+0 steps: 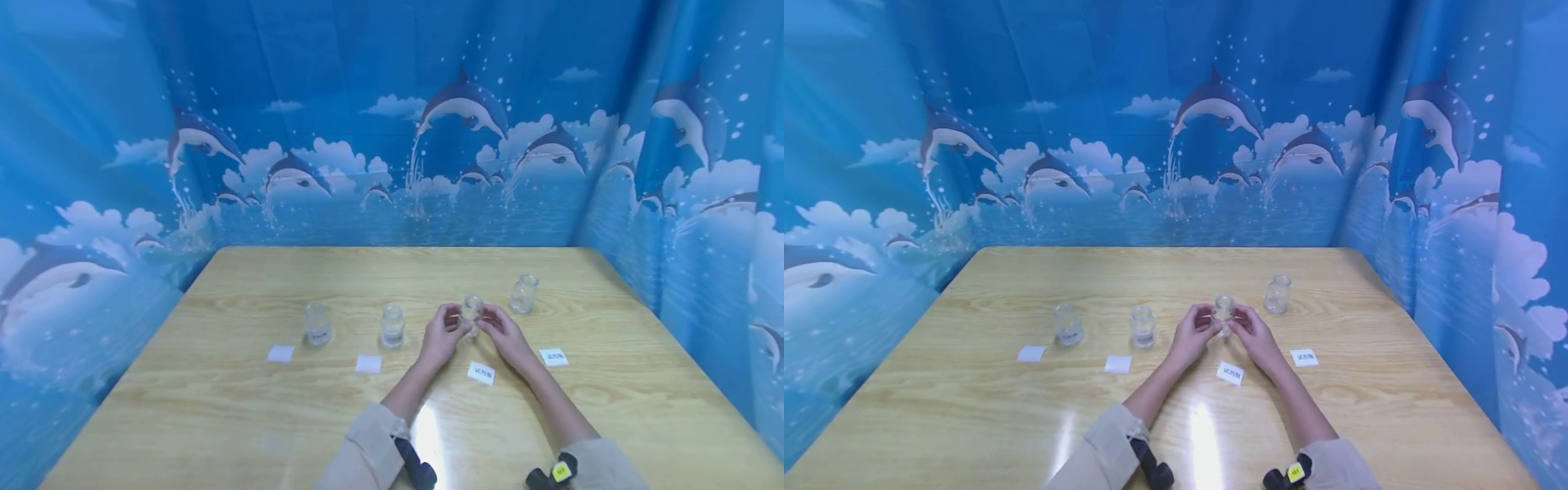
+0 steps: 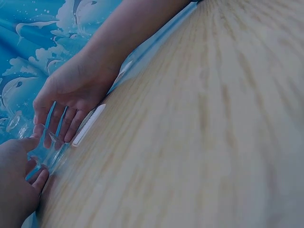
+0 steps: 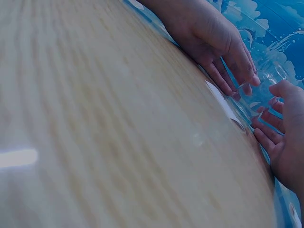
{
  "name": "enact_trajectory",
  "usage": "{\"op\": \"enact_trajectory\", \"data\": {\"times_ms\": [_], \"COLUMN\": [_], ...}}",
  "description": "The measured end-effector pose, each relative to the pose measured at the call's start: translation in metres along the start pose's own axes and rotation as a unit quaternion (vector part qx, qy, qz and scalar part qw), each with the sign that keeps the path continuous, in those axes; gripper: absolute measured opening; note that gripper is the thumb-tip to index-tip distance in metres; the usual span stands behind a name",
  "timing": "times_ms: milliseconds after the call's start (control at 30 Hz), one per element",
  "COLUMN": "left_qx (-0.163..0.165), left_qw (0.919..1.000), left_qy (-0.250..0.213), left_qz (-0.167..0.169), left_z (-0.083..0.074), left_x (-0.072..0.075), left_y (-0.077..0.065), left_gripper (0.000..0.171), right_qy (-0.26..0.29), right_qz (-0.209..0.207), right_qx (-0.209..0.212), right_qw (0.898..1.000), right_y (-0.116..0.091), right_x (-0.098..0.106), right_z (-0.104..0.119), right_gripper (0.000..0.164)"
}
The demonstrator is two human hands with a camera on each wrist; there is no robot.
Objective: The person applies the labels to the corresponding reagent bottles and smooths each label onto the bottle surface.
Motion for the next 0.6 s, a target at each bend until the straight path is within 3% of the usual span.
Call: {"op": "enact_trajectory", "data": {"times_ms": [600], "left_qx": [-0.021], "left_qw": [0.9991], "left_qy": [0.025], "left_qz": [0.027], "left_z": [-0.009], "left_x": [-0.007], "left_y": [-0.014], "left_gripper": [0.039], "right_qy": [-0.007], "right_qz": [0.001], "right_qx": [0.026], "right_qw": [1.0], "right_y": [-0.016], "right_x": [0.004], "right_z": [0.004], "right_gripper": [0.039]}}
Point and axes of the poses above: each hand's wrist, its own y-axis towards the middle knuckle, its own x-axis out of the back of the hand, z = x × y, the point moved 10 cm from there along y, towards the middle knuckle, and after that the axes turned 12 degrees about -y, right-handed, at the moved point
